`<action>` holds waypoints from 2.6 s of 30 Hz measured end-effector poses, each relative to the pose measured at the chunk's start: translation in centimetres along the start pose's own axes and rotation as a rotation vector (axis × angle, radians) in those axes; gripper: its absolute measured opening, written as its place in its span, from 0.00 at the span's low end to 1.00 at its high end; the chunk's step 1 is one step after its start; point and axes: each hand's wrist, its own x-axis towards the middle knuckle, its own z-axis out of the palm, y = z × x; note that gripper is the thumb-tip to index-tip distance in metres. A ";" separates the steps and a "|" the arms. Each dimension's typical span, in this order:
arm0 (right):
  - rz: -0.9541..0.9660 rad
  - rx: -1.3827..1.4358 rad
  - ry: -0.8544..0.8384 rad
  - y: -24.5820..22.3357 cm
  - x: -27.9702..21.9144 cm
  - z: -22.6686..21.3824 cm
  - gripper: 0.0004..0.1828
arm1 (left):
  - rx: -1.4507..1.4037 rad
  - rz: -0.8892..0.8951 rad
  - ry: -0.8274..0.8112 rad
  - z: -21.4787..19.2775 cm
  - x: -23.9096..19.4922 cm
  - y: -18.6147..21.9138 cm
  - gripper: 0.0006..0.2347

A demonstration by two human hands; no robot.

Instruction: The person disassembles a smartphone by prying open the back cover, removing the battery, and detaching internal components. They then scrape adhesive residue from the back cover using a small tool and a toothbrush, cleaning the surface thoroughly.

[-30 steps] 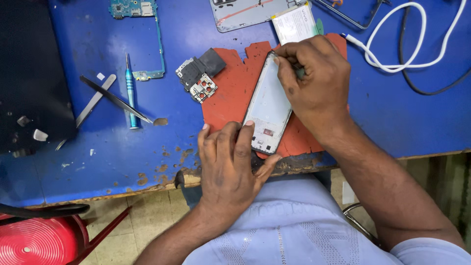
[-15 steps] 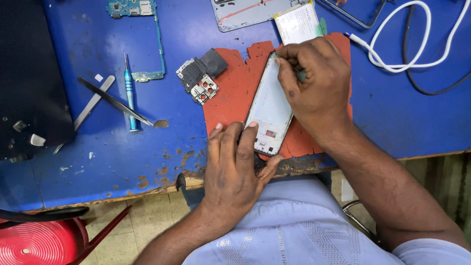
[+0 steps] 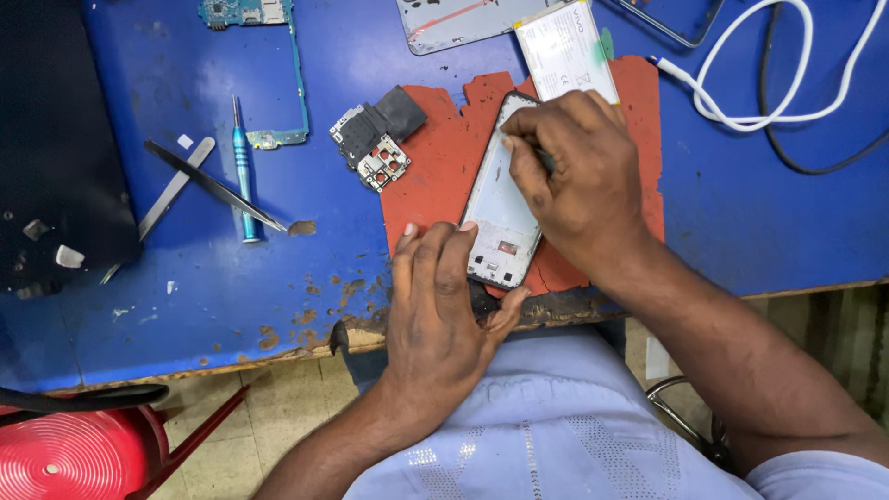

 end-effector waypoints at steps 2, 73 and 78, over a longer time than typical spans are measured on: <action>-0.007 0.005 -0.004 -0.4 -0.3 0.0 0.04 | -0.014 -0.009 0.000 0.0 0.0 0.0 0.35; 0.011 0.042 -0.063 -3.8 -2.2 -0.2 0.06 | -0.062 -0.007 -0.277 -4.5 3.3 -2.6 0.40; 0.008 0.047 -0.076 -4.3 -2.5 -0.3 0.07 | -0.060 -0.014 -0.279 -4.5 3.4 -2.6 0.42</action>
